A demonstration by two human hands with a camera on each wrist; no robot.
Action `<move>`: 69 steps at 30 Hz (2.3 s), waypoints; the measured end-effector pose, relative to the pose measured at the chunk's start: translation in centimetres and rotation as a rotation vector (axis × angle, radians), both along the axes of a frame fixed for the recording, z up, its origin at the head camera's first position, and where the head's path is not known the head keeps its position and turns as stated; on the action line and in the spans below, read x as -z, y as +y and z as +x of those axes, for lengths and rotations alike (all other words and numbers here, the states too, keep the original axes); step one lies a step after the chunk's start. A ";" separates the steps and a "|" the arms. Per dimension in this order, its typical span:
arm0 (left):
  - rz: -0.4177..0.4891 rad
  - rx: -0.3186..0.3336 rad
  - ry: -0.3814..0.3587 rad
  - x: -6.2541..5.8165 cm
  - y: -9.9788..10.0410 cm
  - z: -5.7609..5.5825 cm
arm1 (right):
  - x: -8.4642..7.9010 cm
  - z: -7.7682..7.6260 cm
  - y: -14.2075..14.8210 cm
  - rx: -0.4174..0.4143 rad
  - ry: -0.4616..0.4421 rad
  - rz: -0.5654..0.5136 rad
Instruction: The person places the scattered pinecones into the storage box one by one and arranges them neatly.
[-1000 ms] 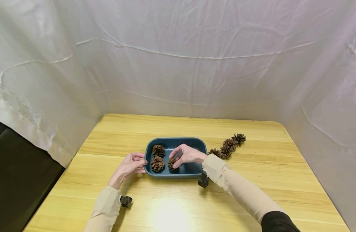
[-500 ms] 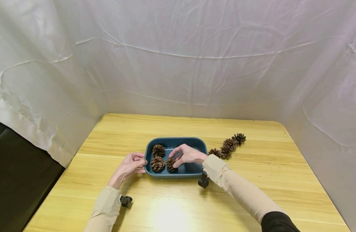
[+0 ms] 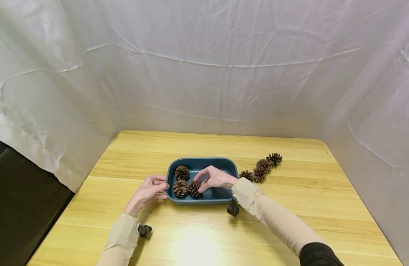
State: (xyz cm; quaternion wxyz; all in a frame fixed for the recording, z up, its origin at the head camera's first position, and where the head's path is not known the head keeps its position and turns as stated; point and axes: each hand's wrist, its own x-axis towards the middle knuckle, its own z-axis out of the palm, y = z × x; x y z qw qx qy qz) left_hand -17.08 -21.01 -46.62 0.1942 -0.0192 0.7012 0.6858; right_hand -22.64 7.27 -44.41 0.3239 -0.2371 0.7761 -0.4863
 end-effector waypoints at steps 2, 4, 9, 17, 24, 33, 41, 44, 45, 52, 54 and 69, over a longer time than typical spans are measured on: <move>-0.002 -0.005 -0.004 0.0 0.0 0.0 | 0.0 0.0 0.0 0.001 -0.003 0.000; -0.003 -0.005 -0.005 0.1 -0.1 -0.1 | 0.1 -0.1 0.0 0.000 -0.001 -0.001; 0.009 0.004 -0.001 0.1 0.0 0.0 | 0.3 -0.1 0.0 -0.003 0.014 0.002; 0.017 0.016 0.005 -0.2 0.1 0.2 | 0.3 -0.1 0.0 0.003 0.023 0.016; 0.011 0.016 0.011 -0.1 0.1 0.2 | 0.4 0.0 0.1 -0.007 0.011 0.010; 0.011 0.014 0.016 -0.1 0.2 0.1 | 0.3 -0.1 0.3 -0.003 -0.001 0.000; 0.007 0.017 0.014 0.0 0.1 0.2 | 0.0 -0.1 0.7 0.001 0.004 -0.018; 0.004 0.015 0.013 0.0 0.1 0.1 | -0.2 -0.1 0.9 0.006 -0.005 -0.036; 0.004 0.015 0.012 0.1 0.1 0.1 | -0.2 -0.1 1.0 0.006 -0.012 -0.046; 0.008 0.011 0.013 0.1 0.1 0.0 | -0.7 0.0 1.8 0.008 -0.013 -0.090; 0.008 0.011 0.014 0.1 0.1 0.0 | -0.9 0.1 2.1 0.017 0.002 -0.089; 0.003 0.017 0.016 -0.1 0.2 0.2 | -1.5 0.6 4.9 0.075 0.018 -0.163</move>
